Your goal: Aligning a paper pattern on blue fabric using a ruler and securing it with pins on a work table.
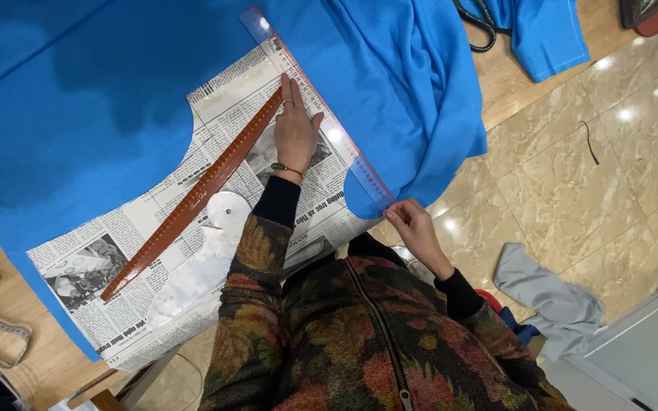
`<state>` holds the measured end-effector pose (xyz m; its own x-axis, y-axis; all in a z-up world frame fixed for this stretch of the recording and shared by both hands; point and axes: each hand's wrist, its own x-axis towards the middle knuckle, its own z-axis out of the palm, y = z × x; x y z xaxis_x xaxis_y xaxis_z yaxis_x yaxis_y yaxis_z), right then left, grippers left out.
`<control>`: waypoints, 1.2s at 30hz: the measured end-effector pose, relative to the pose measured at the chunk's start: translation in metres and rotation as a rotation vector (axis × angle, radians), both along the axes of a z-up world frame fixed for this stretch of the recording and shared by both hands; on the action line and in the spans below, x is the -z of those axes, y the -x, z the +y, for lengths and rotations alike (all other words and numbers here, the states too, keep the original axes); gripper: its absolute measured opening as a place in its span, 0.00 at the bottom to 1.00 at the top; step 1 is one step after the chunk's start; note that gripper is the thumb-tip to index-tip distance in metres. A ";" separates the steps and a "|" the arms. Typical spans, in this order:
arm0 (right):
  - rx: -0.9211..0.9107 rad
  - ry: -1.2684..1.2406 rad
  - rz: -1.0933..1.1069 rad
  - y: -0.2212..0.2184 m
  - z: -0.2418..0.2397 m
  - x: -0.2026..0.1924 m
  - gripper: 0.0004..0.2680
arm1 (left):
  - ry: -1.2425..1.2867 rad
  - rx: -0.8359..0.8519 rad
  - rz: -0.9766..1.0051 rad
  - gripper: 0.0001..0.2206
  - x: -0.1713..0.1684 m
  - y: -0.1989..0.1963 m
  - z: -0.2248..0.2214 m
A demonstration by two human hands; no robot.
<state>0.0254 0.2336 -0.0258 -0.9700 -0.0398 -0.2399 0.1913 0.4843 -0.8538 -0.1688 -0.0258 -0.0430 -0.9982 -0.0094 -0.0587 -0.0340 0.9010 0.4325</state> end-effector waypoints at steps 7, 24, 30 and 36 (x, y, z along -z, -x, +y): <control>-0.005 0.013 -0.003 0.001 0.000 0.002 0.07 | 0.020 0.005 -0.020 0.36 -0.001 0.000 0.000; -0.066 0.054 -0.045 0.002 -0.001 -0.005 0.05 | 0.039 0.021 -0.006 0.42 0.046 0.007 -0.009; -0.063 0.038 -0.060 0.004 -0.001 -0.007 0.05 | 0.071 0.019 -0.054 0.44 0.036 0.007 -0.008; -0.057 0.036 -0.078 0.006 -0.001 -0.007 0.05 | 0.074 0.018 -0.065 0.45 0.038 0.008 -0.008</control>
